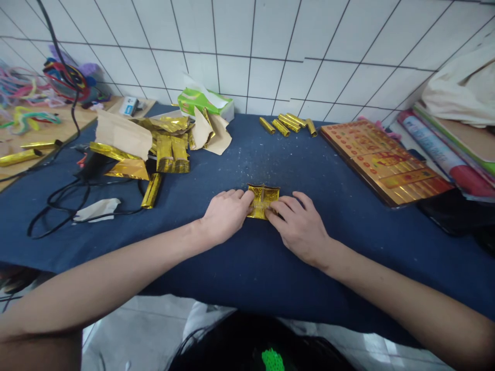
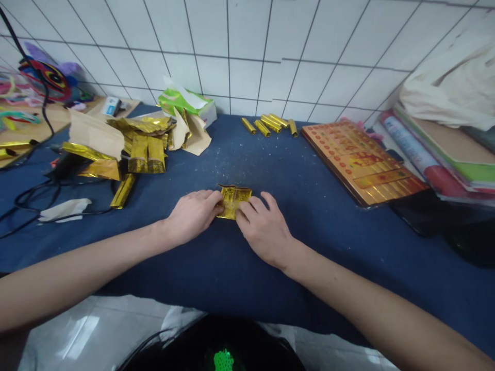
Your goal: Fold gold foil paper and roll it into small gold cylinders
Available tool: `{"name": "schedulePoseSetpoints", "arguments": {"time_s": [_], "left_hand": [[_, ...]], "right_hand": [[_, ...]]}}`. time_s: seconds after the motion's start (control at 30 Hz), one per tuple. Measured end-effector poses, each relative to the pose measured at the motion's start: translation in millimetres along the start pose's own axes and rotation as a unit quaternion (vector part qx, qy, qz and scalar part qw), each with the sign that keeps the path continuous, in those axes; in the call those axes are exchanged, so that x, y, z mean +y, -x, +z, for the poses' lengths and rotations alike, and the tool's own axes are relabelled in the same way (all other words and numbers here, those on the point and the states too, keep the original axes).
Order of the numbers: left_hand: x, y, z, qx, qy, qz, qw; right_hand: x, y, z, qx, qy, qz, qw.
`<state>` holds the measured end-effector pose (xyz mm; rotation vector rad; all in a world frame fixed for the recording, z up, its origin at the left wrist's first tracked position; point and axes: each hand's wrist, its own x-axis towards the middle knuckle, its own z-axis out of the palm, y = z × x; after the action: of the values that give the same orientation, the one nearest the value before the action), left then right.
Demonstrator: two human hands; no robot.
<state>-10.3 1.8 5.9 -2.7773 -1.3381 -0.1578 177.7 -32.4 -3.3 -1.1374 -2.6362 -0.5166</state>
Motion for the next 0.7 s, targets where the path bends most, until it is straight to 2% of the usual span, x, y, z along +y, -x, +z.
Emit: {"name": "schedulePoseSetpoints", "arguments": {"time_s": [0.23,0.37,0.5,0.6,0.7], "left_hand": [[-2,10,-1,0.048,-0.063,0.116,0.990],[12,25,-6,0.095,-0.067,0.110,0.987],[24,37,-7,0.054,-0.040,0.116,0.991],[25,40,-6,0.004,-0.031,0.108,0.994],[23,42,-5,-0.016,-0.032,0.096,0.995]], "right_hand": [[-4,1,-10,-0.060,-0.039,-0.005,0.997],[-9,0,-12,-0.055,-0.031,-0.010,0.998],[-10,0,-10,-0.049,-0.019,-0.020,0.998],[-10,1,-9,-0.055,-0.019,-0.022,0.998],[-9,3,-9,-0.067,-0.024,-0.024,0.997]]}}
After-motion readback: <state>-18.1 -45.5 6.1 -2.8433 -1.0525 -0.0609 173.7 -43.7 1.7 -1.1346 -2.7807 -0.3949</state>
